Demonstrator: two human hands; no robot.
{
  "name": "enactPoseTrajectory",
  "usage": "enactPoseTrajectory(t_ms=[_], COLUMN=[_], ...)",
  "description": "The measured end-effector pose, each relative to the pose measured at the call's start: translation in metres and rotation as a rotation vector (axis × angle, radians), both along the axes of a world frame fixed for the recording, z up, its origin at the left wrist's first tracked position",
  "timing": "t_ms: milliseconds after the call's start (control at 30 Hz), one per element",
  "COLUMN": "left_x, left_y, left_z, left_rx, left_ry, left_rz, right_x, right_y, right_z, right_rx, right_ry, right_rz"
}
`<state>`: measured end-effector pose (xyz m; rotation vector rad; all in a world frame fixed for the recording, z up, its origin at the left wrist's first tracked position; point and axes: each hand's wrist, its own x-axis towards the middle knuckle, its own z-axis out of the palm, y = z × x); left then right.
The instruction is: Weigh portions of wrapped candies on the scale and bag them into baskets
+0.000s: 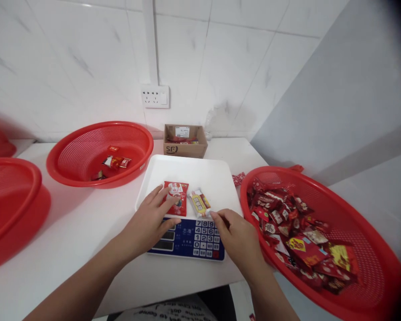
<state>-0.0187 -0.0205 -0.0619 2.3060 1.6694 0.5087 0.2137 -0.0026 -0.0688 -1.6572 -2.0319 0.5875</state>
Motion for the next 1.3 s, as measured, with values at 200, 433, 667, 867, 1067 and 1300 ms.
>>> enactPoseTrajectory(t_ms=[200, 433, 667, 867, 1067, 1300], left_x=[0.006, 0.015, 0.025, 0.032, 0.026, 0.023], left_y=[0.009, 0.022, 0.022, 0.014, 0.015, 0.016], left_z=[-0.009, -0.010, -0.003, -0.003, -0.014, -0.018], left_rx=[-0.011, 0.061, 0.016, -0.045, -0.031, 0.006], left_ry=[0.055, 0.096, 0.178, 0.195, 0.211, 0.210], left_rz=[-0.052, -0.073, -0.034, -0.212, -0.244, -0.258], right_x=[-0.010, -0.037, -0.022, 0.053, 0.106, 0.114], right_y=[0.010, 0.022, 0.017, 0.023, 0.027, 0.027], right_z=[-0.004, -0.008, 0.003, 0.021, 0.023, 0.002], right_rx=[0.219, 0.126, 0.139, 0.072, -0.335, -0.412], right_ry=[0.023, -0.026, -0.008, -0.106, -0.258, -0.314], right_rz=[0.115, 0.229, 0.298, 0.065, 0.119, 0.171])
